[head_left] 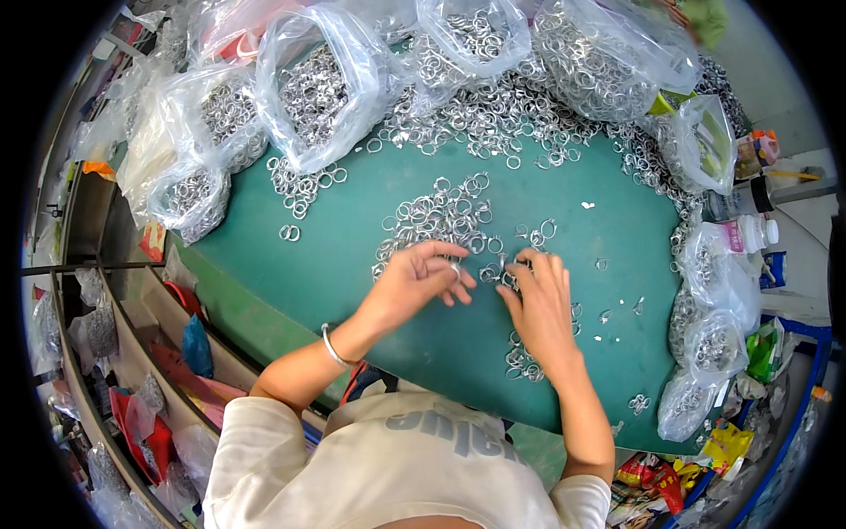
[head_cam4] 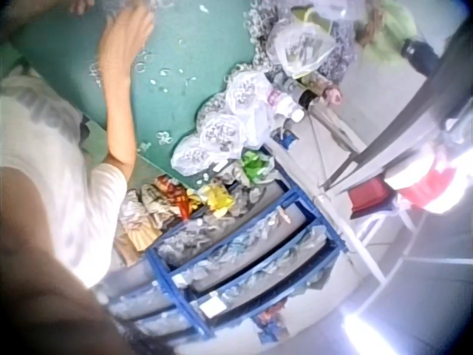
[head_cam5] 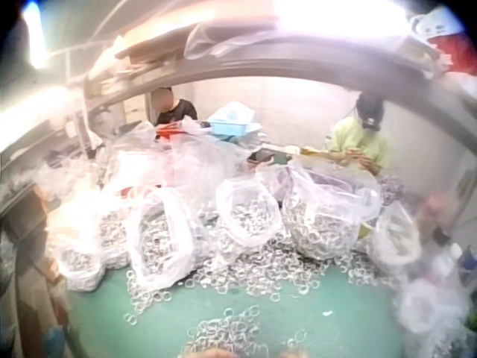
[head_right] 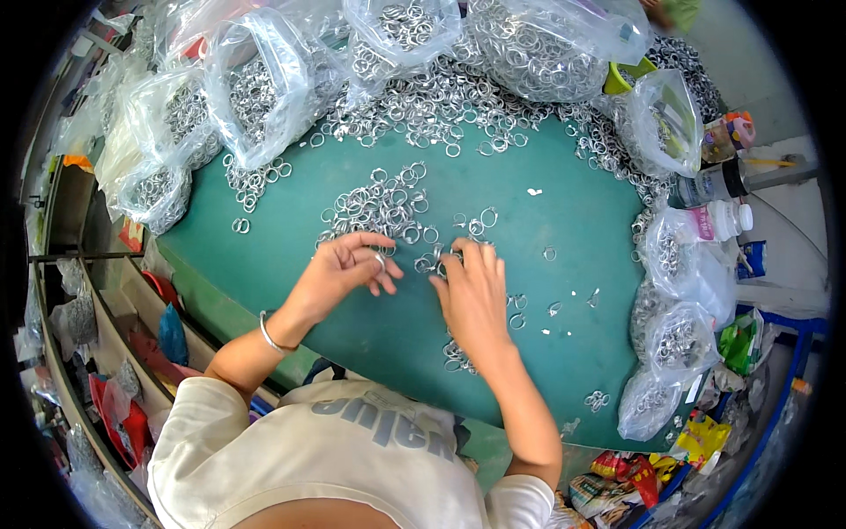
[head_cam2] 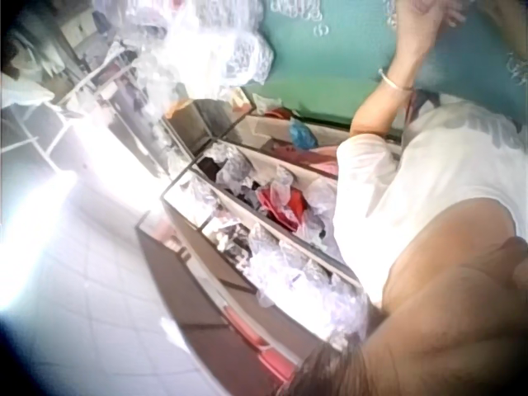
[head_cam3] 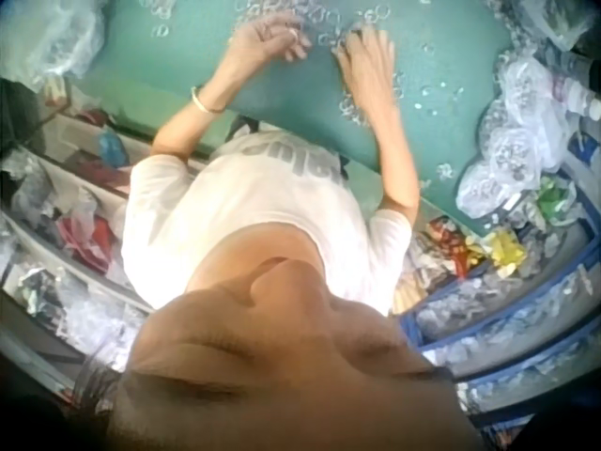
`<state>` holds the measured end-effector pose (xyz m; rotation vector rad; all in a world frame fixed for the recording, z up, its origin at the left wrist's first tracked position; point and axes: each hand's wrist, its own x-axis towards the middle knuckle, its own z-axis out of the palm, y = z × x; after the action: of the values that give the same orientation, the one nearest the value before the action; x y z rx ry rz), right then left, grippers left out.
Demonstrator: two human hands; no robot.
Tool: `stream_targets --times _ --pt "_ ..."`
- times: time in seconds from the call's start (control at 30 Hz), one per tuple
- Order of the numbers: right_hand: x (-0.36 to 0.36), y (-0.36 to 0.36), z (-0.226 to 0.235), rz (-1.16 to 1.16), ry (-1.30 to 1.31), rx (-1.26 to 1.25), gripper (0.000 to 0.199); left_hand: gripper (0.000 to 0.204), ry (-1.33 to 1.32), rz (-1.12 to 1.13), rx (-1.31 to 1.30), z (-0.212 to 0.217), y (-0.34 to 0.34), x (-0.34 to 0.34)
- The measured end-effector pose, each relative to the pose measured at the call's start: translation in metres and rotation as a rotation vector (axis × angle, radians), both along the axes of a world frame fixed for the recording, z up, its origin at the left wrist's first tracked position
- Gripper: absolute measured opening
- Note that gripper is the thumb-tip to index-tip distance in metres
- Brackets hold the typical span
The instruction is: The person sorts and counts small metal rings and clips on a green workbench, occasionally reaching for bags on a shelf and placing sorted items into a purple container.
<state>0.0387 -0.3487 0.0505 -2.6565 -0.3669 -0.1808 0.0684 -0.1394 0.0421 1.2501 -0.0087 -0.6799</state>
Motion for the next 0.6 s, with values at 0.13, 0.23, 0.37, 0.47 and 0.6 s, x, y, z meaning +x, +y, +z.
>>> stream_targets --times 0.13,0.23,0.37,0.47,0.6 --pt "-0.026 -0.002 0.008 -0.116 0.345 0.586 0.026 0.028 -0.062 -0.12 0.138 0.005 -0.024 -0.017" --pt "-0.032 -0.007 0.006 -0.143 0.355 0.721 0.014 0.034 -0.162 -0.237 0.185 0.015 -0.047 -0.016" --pt "-0.024 -0.06 0.018 -0.33 0.129 0.741 0.008 0.045 -0.33 -0.249 0.225 0.016 -0.053 -0.01" --pt "0.006 -0.16 0.048 -0.774 -0.343 -0.007 0.014 0.047 -0.742 -0.192 0.563 0.008 -0.043 0.005" --pt "0.017 -0.228 0.049 -0.755 -0.343 -0.557 0.012 0.043 -1.117 -0.078 0.906 0.006 -0.041 0.027"
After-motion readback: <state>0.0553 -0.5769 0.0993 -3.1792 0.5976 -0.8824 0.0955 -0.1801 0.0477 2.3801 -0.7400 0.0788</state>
